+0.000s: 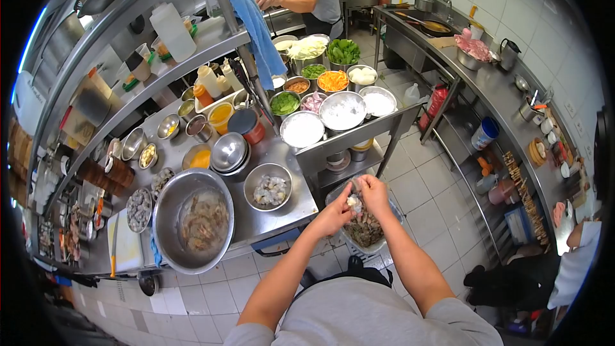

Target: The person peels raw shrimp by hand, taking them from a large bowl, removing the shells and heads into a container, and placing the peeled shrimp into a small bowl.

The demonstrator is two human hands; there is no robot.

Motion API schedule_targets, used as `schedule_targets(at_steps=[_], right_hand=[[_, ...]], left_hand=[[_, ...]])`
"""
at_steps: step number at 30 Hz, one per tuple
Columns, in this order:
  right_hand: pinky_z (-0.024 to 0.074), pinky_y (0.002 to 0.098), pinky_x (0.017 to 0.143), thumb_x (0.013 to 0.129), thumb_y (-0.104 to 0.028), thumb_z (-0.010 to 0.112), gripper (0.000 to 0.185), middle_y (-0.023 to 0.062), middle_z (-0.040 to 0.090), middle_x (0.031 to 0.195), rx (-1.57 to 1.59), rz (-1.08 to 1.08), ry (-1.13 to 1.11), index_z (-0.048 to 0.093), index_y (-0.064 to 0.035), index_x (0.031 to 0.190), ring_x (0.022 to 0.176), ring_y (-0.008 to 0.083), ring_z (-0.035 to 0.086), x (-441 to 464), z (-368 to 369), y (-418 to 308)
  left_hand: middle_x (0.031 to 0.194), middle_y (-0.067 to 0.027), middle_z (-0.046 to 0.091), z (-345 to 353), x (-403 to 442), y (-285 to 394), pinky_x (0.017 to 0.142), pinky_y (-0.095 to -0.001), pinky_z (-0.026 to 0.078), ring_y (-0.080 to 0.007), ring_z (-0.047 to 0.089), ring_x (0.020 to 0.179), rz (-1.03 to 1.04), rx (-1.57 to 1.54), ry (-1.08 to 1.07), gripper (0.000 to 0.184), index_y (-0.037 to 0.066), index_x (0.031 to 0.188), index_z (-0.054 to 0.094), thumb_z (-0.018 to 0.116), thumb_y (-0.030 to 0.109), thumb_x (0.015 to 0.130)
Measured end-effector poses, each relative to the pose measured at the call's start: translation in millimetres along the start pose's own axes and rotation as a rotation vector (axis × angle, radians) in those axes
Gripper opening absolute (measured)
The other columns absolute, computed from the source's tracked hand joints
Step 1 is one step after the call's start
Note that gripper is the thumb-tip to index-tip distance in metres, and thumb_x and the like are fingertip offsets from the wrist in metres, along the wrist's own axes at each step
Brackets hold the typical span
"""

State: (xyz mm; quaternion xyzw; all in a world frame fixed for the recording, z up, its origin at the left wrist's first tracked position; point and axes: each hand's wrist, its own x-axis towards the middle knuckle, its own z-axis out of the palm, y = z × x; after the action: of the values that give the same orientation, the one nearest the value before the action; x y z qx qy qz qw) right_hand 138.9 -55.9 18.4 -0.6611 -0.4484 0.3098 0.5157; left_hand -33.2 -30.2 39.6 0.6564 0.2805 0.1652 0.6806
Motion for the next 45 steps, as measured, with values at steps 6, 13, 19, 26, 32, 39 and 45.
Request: schedule_targets(at_steps=[6,13,19,26,32,39,45], right_hand=[[0.0516,0.0344,0.075,0.090,-0.006,0.060,0.015,0.0118,0.070,0.092,-0.269,-0.033,0.081,0.065,-0.0020,0.103,0.082,0.0190,0.066,12,-20,32],[0.0480,0.0321,0.093,0.095,-0.015,0.055,0.023,0.0110,0.064,0.119,0.073,0.091,-0.324,0.063,-0.0003,0.110,0.102,0.0186,0.064,-31,-8,25],[0.0508,0.0308,0.076,0.101,-0.021,0.048,0.023,0.0063,0.067,0.095,0.428,0.360,-0.425,0.062,-0.0026,0.097,0.083,0.0154,0.064,-36,-7,15],[0.0506,0.0437,0.071,0.094,-0.021,0.050,0.024,0.0183,0.066,0.082,-0.272,0.031,-0.210,0.060,0.0000,0.098,0.078,0.0339,0.065,-32,0,-1],[0.0480,0.0532,0.074,0.093,-0.021,0.050,0.023,0.0247,0.066,0.086,-0.478,-0.144,-0.029,0.061,-0.0012,0.096,0.084,0.0455,0.062,-27,15,8],[0.0500,0.0515,0.074,0.091,-0.021,0.053,0.025,0.0209,0.068,0.081,-0.515,0.108,0.031,0.062,0.0011,0.097,0.079,0.0444,0.064,19,-8,48],[0.0423,0.0408,0.104,0.084,-0.016,0.063,0.059,0.0281,0.055,0.131,-0.615,0.036,-0.321,0.047,-0.0030,0.139,0.122,0.0394,0.054,11,-41,120]], left_hand=[[0.114,-0.0075,0.064,-1,-5,6,0.074,-0.0256,0.050,-0.0118,0.063,0.087,-0.065,-0.321,0.140,0.038,0.007,0.131,0.048,0.056,0.003,0.094],[0.108,-0.0033,0.060,-9,10,-12,0.085,-0.0267,0.048,-0.0117,0.059,0.098,0.024,-0.306,0.369,0.031,0.005,0.120,0.053,0.063,0.004,0.091],[0.106,-0.0033,0.063,-9,11,-3,0.085,-0.0265,0.046,-0.0113,0.059,0.094,0.039,-0.303,0.352,0.026,0.002,0.115,0.056,0.064,0.007,0.091],[0.088,-0.0093,0.068,-8,10,-22,0.073,-0.0307,0.049,-0.0148,0.062,0.079,-0.046,0.383,0.363,0.030,-0.002,0.109,0.060,0.067,0.018,0.088],[0.083,-0.0194,0.068,0,-1,-5,0.070,-0.0413,0.051,-0.0350,0.067,0.080,-0.073,0.562,0.468,0.030,0.000,0.101,0.061,0.067,0.023,0.082],[0.079,-0.0151,0.069,-30,-15,-35,0.066,-0.0393,0.051,-0.0272,0.067,0.073,-0.088,0.344,0.533,0.026,0.001,0.097,0.060,0.067,0.020,0.080],[0.086,-0.0030,0.066,-68,-48,-21,0.062,-0.0235,0.051,-0.0086,0.060,0.070,-0.070,-0.153,0.653,0.019,0.003,0.103,0.063,0.069,0.012,0.088]])
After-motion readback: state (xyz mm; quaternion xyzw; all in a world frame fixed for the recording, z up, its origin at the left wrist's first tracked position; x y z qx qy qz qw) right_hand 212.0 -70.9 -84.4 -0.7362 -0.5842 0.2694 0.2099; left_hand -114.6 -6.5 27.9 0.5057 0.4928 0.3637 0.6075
